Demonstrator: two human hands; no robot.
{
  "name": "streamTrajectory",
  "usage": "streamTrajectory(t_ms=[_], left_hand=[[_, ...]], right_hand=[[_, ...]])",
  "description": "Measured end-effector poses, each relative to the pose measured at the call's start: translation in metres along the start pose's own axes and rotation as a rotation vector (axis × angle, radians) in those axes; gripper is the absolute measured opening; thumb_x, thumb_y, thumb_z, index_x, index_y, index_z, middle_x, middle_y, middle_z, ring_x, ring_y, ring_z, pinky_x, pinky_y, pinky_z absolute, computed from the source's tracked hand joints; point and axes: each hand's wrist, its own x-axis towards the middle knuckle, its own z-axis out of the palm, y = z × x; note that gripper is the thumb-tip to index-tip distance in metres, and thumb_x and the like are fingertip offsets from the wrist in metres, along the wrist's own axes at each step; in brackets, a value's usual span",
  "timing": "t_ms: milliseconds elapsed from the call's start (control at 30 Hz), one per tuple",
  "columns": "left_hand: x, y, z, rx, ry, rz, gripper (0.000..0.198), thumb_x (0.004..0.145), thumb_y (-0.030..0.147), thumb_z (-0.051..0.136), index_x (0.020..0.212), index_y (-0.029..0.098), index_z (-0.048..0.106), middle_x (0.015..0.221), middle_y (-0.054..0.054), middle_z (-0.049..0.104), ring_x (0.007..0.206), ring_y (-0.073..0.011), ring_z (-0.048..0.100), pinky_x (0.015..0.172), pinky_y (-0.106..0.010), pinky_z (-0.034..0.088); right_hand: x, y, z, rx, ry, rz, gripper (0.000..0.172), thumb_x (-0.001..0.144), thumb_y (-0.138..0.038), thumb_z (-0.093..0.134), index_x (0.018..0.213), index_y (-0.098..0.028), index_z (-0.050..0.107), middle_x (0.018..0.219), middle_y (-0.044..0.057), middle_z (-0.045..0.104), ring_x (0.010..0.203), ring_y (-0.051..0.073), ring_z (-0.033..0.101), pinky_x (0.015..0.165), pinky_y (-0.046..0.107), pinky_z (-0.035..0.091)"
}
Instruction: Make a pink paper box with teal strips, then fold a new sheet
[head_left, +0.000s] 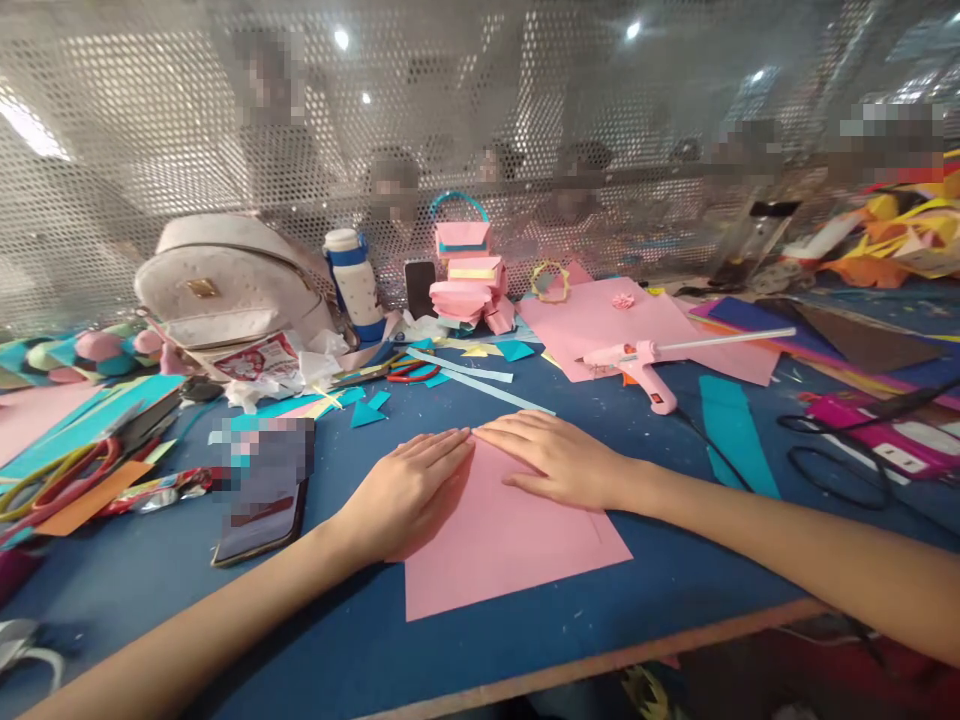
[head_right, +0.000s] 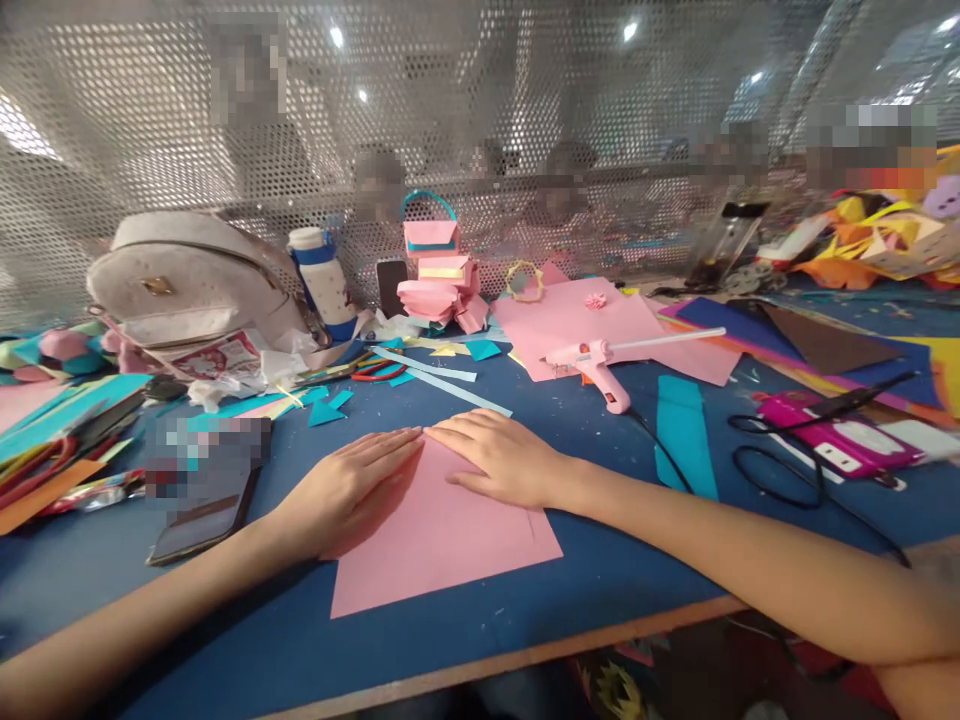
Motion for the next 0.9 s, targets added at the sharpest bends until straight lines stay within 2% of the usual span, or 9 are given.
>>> streamTrajectory(t_ms=[167, 367, 700, 900], left_hand=[[-0.008, 0.0, 0.0, -0.034, 0.055, 0.067, 0.045, 0.098, 0.014, 0.04, 0.143, 0.017, 0.043, 0.145, -0.011, 0.051, 0.131, -0.0252, 0.051, 0.105, -0.046, 0.046], [-0.007, 0.003, 0.0, -0.075, 0.071, 0.07, 0.038, 0.1, 0.015, 0.041, 0.136, 0.019, 0.051, 0.142, -0.011, 0.054, 0.125, -0.0255, 0.054, 0.097, -0.044, 0.049], [-0.011, -0.003, 0.003, -0.064, 0.087, 0.074, 0.042, 0.099, 0.014, 0.038, 0.139, 0.019, 0.049, 0.143, -0.014, 0.053, 0.131, -0.0258, 0.052, 0.105, -0.047, 0.047], [-0.012, -0.001, 0.002, -0.042, 0.093, 0.091, 0.04, 0.098, 0.014, 0.04, 0.137, 0.019, 0.05, 0.142, -0.014, 0.054, 0.13, -0.0251, 0.053, 0.104, -0.045, 0.049]], right_hand=[[-0.001, 0.0, 0.003, 0.034, 0.043, 0.002, 0.046, 0.1, -0.036, 0.049, 0.142, -0.017, 0.047, 0.141, 0.009, 0.054, 0.129, 0.025, 0.048, 0.109, 0.045, 0.037], [-0.003, -0.008, 0.004, 0.025, 0.041, -0.042, 0.049, 0.1, -0.037, 0.049, 0.143, -0.015, 0.045, 0.141, 0.012, 0.053, 0.129, 0.025, 0.047, 0.109, 0.045, 0.038], [-0.001, 0.001, 0.006, 0.001, 0.0, -0.069, 0.051, 0.101, -0.037, 0.045, 0.147, -0.015, 0.039, 0.145, 0.012, 0.049, 0.131, 0.024, 0.044, 0.11, 0.046, 0.036], [-0.001, 0.001, 0.003, 0.011, -0.024, -0.087, 0.051, 0.101, -0.037, 0.045, 0.147, -0.015, 0.04, 0.144, 0.011, 0.051, 0.131, 0.024, 0.046, 0.11, 0.046, 0.037]])
